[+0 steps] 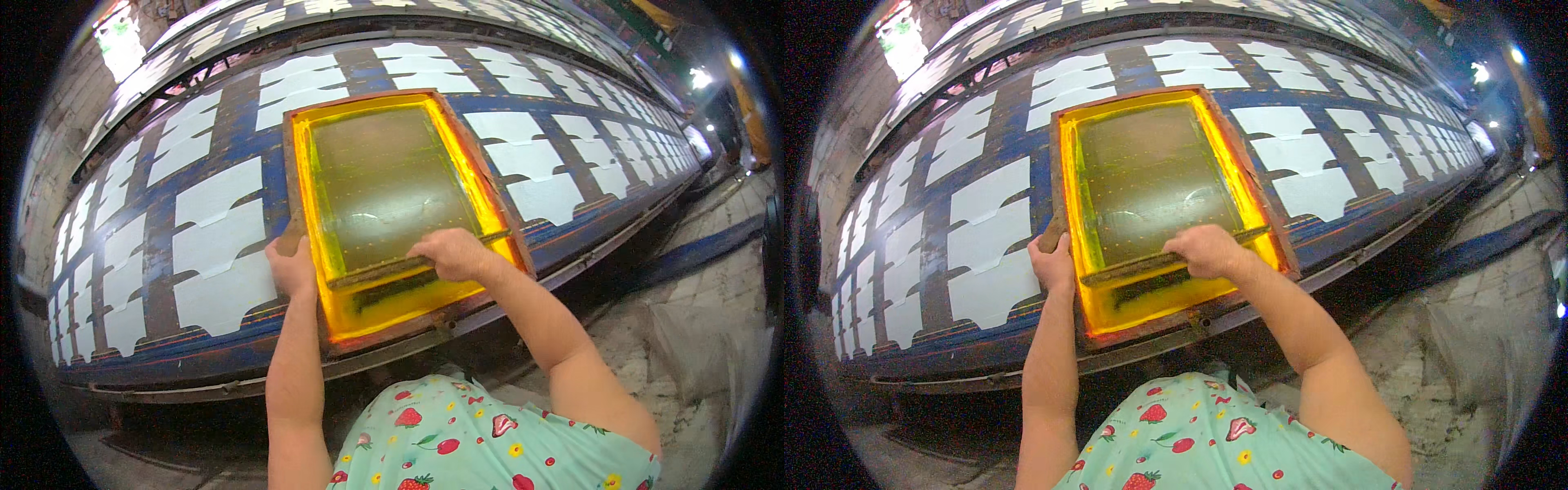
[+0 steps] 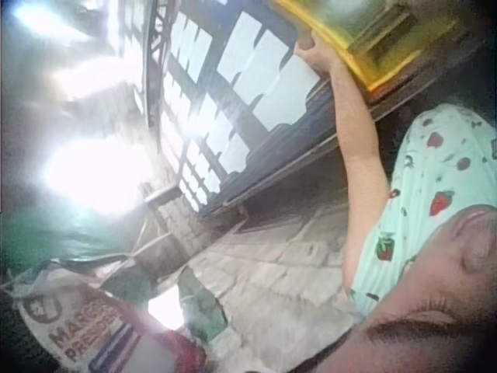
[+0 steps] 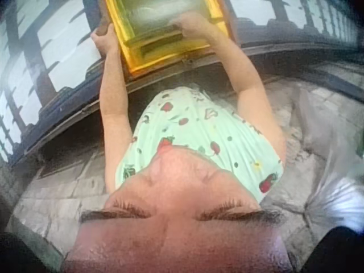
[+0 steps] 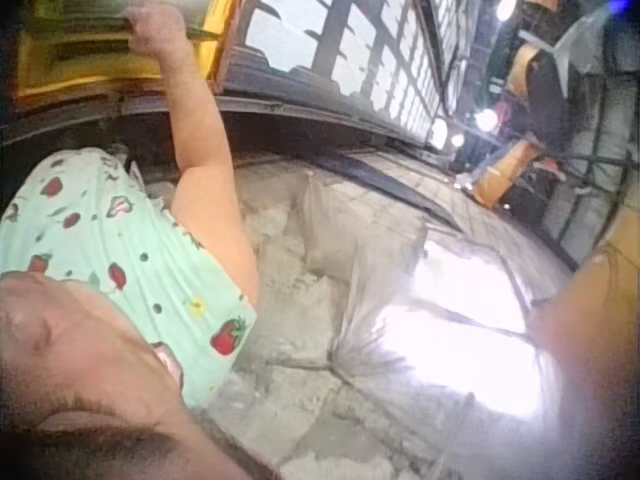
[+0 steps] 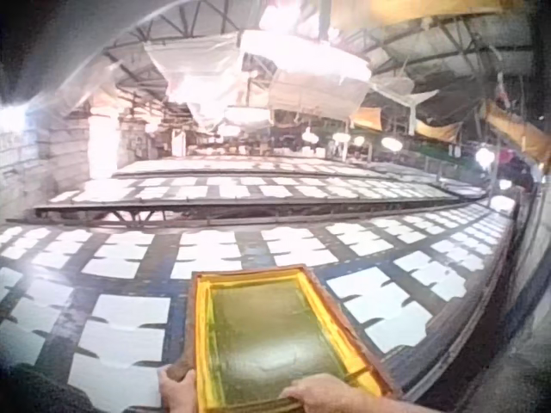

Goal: The person holds a rectangular screen-printing frame and repeatedly pulls a squeegee across a green viscous substance to spread it evenly. The person adjusts the frame position and continues the squeegee strokes throughout the clip.

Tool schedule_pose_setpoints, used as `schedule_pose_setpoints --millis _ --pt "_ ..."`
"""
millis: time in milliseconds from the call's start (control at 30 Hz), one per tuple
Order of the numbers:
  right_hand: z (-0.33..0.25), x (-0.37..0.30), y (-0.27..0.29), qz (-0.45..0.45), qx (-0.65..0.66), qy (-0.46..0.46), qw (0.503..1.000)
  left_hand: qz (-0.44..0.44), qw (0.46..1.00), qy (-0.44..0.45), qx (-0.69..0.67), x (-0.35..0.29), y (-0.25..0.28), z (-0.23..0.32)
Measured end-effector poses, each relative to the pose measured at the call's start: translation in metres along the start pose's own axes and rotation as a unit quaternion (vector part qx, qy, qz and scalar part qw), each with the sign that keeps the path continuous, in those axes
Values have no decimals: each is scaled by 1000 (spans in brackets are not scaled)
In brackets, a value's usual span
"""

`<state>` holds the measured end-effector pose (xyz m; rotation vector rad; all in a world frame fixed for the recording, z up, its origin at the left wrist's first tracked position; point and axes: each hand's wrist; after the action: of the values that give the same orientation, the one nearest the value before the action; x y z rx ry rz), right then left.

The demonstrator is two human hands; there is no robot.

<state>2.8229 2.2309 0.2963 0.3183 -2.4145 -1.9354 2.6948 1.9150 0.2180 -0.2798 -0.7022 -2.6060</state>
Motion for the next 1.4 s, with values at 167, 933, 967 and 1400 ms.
schedule_pose_setpoints --millis 167,933,967,1400 --pt "-20 -62 -16 44 4 20 999 4 1000 8 -15 -1 2 5" --pt "172 -154 -32 326 303 -153 882 33 999 5 -13 17 -12 -21" --pt "182 -150 -35 323 311 -179 876 35 999 9 -16 17 -12 -21" --pt "191 -95 -25 149 378 -285 868 24 999 25 -38 8 -9 -8"
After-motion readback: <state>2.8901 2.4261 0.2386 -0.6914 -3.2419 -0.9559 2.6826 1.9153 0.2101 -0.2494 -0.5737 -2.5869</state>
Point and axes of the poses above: each hand's wrist, its own x-axis towards the middle knuckle, its own y-axis out of the back of the hand, z = x × y, and after that the axes turned 11 degrees about -y, right-handed
